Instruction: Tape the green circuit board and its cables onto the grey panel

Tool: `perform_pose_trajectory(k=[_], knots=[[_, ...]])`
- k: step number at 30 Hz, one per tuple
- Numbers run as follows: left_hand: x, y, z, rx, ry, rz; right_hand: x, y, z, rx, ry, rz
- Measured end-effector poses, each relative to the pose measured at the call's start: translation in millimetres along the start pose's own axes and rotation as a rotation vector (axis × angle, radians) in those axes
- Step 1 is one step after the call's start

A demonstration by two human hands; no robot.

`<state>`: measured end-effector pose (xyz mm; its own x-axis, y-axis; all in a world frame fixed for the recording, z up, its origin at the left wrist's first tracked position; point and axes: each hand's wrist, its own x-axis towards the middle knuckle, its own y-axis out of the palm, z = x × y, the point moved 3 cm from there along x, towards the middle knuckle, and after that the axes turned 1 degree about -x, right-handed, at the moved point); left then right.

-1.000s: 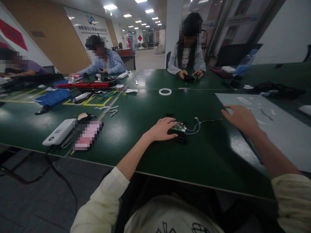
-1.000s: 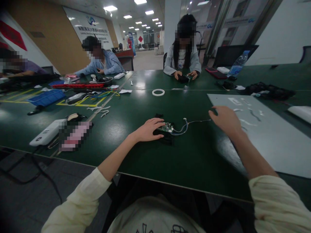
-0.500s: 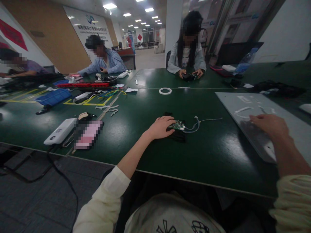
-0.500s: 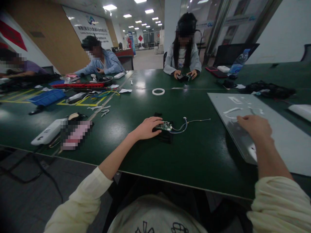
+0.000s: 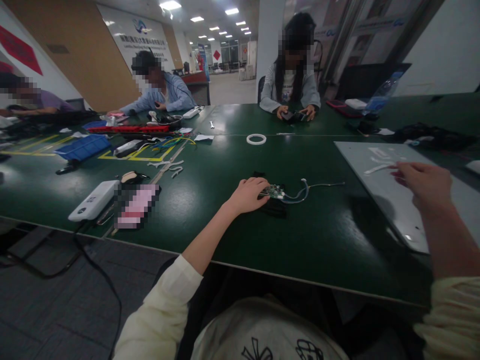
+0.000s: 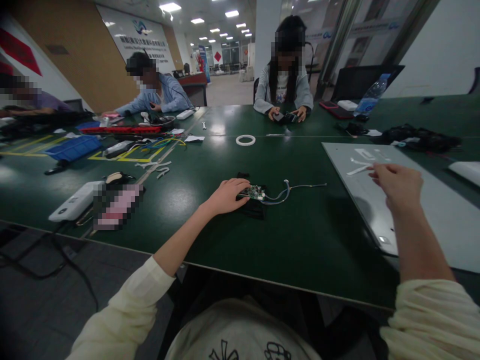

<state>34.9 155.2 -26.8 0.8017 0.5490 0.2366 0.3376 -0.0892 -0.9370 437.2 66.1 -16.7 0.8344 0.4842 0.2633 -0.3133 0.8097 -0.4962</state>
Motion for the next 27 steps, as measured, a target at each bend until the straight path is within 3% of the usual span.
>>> perform_pose_trajectory(k=[3,7,9,12,16,21,24,27], knots=[[2,0.2,-1,-0.006,-0.025,-0.003,-41,17,40,0.332,0.083,0.218],[3,1.3,-3,-0.004,-0.044,-0.026,-121,58,96,0.499,0.077,0.786],[3,1.8,-2,0.01,-0.071,-0.037,-163,80,119,0.558,0.084,1.005],[2,1.2,0,0.013,-0.092,-0.027,-212,106,143,0.522,0.088,1.171],[1,-0.6,2,-0.002,-0.113,0.033,-240,124,157,0.326,-0.129,1.198],[5,1.5,0,0.013,-0.144,0.033,-240,121,159,0.024,-0.589,0.973],[6,5.1,1,0.019,-0.143,0.019,-227,115,156,-0.175,-0.716,0.871],[6,6.9,2,0.037,-0.145,-0.013,-186,106,143,-0.217,-0.697,0.789]])
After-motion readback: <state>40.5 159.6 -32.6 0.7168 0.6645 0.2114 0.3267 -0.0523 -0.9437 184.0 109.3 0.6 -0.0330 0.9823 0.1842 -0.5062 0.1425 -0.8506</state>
